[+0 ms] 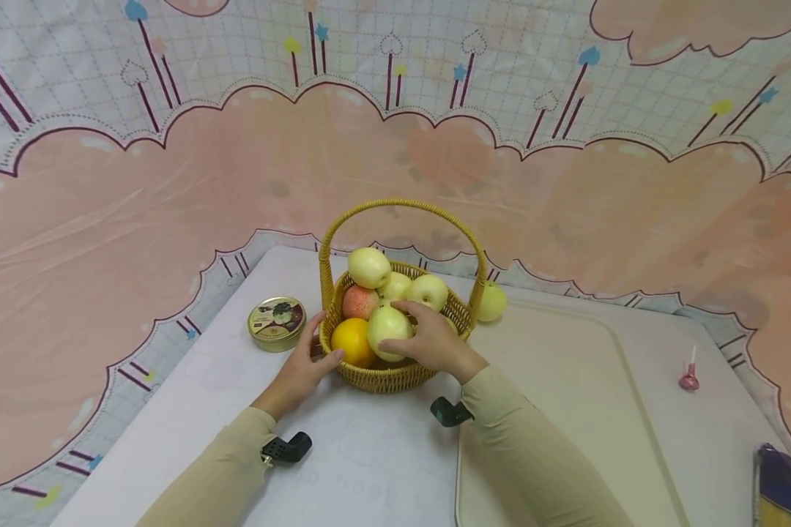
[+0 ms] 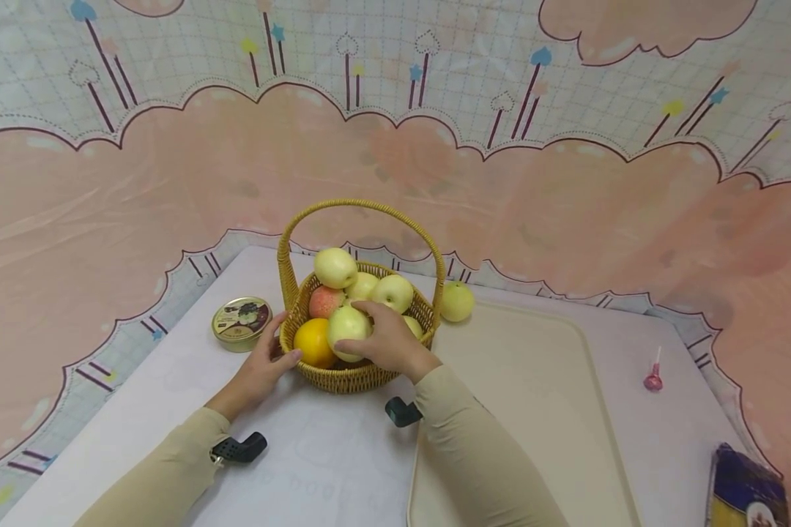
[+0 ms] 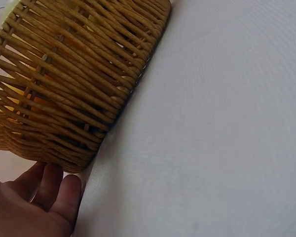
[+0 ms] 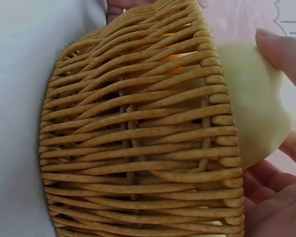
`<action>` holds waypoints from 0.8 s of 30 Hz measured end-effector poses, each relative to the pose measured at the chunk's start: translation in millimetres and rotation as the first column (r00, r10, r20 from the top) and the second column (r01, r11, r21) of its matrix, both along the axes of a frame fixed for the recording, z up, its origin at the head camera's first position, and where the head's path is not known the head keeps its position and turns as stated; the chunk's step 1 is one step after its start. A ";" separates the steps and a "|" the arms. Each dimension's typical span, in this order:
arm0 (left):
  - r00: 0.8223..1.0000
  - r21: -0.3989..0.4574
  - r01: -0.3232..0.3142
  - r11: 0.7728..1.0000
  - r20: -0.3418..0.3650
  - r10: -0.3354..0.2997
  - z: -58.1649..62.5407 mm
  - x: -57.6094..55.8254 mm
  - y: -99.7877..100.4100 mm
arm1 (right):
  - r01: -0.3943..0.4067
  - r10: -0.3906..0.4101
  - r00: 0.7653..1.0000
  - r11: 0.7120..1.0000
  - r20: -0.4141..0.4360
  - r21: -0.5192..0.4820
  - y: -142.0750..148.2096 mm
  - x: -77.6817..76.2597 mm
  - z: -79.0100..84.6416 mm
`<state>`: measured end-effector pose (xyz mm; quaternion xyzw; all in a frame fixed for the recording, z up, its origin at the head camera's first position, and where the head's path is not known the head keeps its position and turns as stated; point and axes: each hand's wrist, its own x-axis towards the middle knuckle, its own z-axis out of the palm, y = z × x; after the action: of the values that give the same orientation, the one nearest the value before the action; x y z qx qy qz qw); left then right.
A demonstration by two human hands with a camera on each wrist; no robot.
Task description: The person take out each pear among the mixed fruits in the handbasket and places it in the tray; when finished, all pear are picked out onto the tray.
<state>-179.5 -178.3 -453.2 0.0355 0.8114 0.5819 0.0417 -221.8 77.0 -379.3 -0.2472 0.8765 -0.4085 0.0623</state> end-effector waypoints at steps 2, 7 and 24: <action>1.000 -0.002 -0.001 1.000 0.000 0.001 -0.2 0.3 0.1 | 0.000 0.000 1.000 1.000 0.018 0.008 1.0 0.6 0.2; 1.000 0.009 0.002 1.000 -0.001 -0.002 0.5 1.3 0.4 | 0.001 -0.001 1.000 1.000 0.030 0.013 3.5 2.2 -0.9; 1.000 0.019 0.010 1.000 -0.008 -0.010 1.9 1.9 -0.5 | -0.016 0.016 1.000 0.999 -0.012 -0.037 8.8 8.3 -6.0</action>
<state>-177.6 -178.8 -451.2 0.0420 0.8058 0.5893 0.0410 -213.6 85.8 -385.2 -0.2576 0.8672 -0.4225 0.0557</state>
